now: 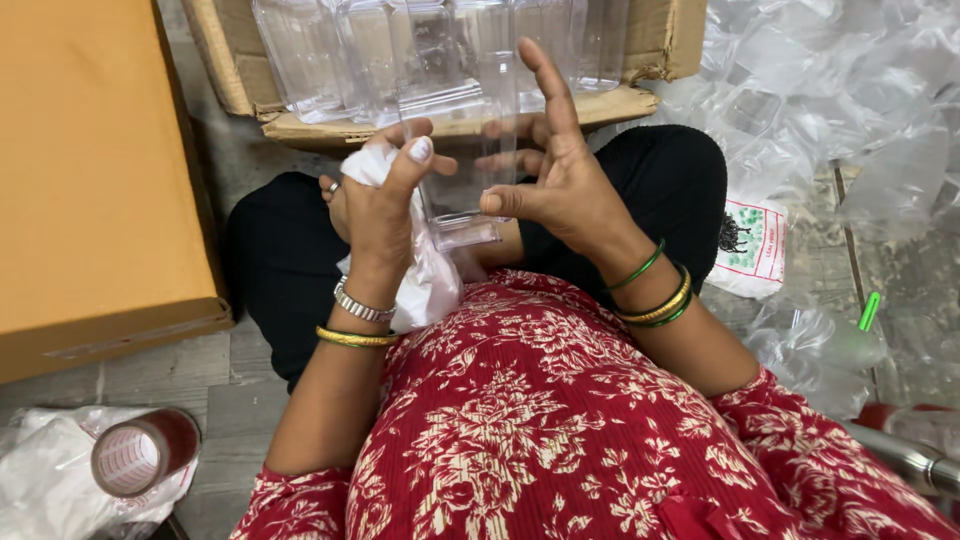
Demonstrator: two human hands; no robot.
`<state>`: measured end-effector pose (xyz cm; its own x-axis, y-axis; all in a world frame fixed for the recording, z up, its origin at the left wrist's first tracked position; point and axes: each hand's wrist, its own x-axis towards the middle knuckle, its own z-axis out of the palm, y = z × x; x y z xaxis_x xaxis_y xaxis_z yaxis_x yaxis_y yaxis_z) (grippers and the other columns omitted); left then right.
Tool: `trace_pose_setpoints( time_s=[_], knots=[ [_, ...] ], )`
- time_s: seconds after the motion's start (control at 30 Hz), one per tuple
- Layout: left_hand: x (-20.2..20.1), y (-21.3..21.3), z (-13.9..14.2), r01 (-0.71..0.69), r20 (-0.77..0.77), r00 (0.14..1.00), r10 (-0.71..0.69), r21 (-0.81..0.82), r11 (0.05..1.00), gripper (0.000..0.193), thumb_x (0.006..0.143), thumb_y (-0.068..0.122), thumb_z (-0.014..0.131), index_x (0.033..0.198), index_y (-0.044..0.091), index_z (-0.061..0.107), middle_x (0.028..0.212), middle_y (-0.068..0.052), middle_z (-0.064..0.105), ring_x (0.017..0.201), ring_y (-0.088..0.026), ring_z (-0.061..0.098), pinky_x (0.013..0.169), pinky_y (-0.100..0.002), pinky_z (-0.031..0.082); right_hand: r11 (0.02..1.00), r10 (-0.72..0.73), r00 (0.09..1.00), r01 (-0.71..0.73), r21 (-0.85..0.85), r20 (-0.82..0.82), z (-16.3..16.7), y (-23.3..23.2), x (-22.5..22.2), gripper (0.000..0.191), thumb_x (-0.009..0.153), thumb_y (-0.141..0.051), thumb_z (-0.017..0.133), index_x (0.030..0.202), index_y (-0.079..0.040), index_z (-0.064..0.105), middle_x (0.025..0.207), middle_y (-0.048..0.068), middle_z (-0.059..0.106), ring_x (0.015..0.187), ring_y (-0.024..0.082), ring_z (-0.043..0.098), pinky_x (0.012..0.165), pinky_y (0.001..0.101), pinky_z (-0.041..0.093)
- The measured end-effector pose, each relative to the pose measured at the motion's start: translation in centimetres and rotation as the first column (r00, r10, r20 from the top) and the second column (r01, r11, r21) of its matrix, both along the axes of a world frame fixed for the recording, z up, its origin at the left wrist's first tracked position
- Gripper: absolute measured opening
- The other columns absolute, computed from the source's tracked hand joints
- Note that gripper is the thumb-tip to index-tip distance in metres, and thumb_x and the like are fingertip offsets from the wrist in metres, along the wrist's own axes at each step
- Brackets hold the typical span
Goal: The person sits on the floor in front of an open carton of clear plastic boxes. They take each box, insert it into a clear plastic bag, fold the bag closed, and place the bagged box back into the carton, repeating this for box after box.
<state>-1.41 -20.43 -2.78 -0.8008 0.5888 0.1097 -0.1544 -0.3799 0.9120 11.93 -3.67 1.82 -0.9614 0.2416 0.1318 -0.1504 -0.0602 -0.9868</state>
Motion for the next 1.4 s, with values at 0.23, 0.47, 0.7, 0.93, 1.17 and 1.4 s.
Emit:
trace_pose_setpoints(
  time_s=[0.23, 0.47, 0.7, 0.93, 1.17, 1.4],
  knots=[
    [0.0, -0.4, 0.6, 0.023, 0.009, 1.0, -0.023, 0.003, 1.0, 0.057, 0.09, 0.037, 0.073, 0.119, -0.011, 0.065, 0.105, -0.014, 0.069, 0.087, -0.019, 0.071, 0.09, -0.031, 0.052, 0.977, -0.045, 0.996, 0.061, 0.202, -0.08, 0.0, -0.4, 0.3, 0.133, 0.079, -0.02, 0.101, 0.168, -0.032, 0.003, 0.13, 0.012, 0.054, 0.118, 0.021, 0.062, 0.1, 0.0365, 0.064],
    [0.1, -0.1, 0.9, -0.017, 0.047, 0.999, 0.017, -0.002, 1.0, 0.056, 0.09, 0.037, 0.073, 0.118, -0.011, 0.065, 0.107, -0.015, 0.07, 0.085, -0.02, 0.071, 0.083, -0.031, 0.053, 0.954, -0.08, 0.996, 0.064, 0.293, 0.044, 0.9, -0.9, 0.5, 0.137, 0.066, -0.029, 0.101, 0.166, -0.034, 0.007, 0.147, 0.008, 0.047, 0.11, 0.018, 0.061, 0.083, 0.0306, 0.066],
    [0.1, -0.5, 1.2, -0.07, -0.152, 0.987, 0.061, -0.054, 0.996, 0.047, 0.098, 0.033, 0.072, 0.124, -0.007, 0.068, 0.094, -0.013, 0.074, 0.087, -0.015, 0.068, 0.085, -0.026, 0.05, 0.994, 0.088, 0.996, -0.086, 0.074, -0.032, 0.6, -0.3, 1.5, 0.114, 0.095, 0.0, 0.091, 0.171, -0.025, 0.01, 0.137, 0.014, 0.046, 0.109, 0.018, 0.058, 0.097, 0.0315, 0.058],
    [0.4, -0.4, 1.7, -0.097, -0.003, 0.995, 0.097, 0.067, 0.993, 0.045, 0.095, 0.032, 0.077, 0.118, -0.006, 0.07, 0.097, -0.008, 0.072, 0.085, -0.017, 0.073, 0.084, -0.028, 0.051, 0.984, 0.096, 0.995, -0.093, -0.149, 0.013, 0.6, 0.7, 1.8, 0.103, 0.099, 0.004, 0.079, 0.169, -0.02, 0.008, 0.137, 0.017, 0.052, 0.117, 0.025, 0.069, 0.093, 0.0362, 0.063],
    [0.8, -0.6, 2.3, -0.133, -0.028, 0.991, 0.133, 0.008, 0.991, 0.05, 0.093, 0.037, 0.076, 0.117, -0.007, 0.072, 0.099, -0.008, 0.073, 0.084, -0.017, 0.073, 0.079, -0.029, 0.051, 0.994, 0.103, 0.995, -0.103, -0.027, 0.012, 0.4, 0.0, 1.6, 0.112, 0.093, 0.003, 0.087, 0.166, -0.019, 0.006, 0.131, 0.012, 0.05, 0.115, 0.023, 0.067, 0.103, 0.0367, 0.062],
    [1.1, -0.8, 2.1, -0.078, -0.03, 0.996, 0.079, 0.045, 0.996, 0.053, 0.095, 0.037, 0.074, 0.119, -0.01, 0.07, 0.101, -0.011, 0.072, 0.084, -0.019, 0.072, 0.083, -0.03, 0.052, 0.984, 0.169, 0.984, -0.172, 0.043, 0.051, 1.2, -0.1, 1.6, 0.114, 0.091, 0.005, 0.089, 0.169, -0.021, 0.01, 0.124, 0.01, 0.05, 0.11, 0.021, 0.066, 0.1, 0.0361, 0.061]
  ],
)
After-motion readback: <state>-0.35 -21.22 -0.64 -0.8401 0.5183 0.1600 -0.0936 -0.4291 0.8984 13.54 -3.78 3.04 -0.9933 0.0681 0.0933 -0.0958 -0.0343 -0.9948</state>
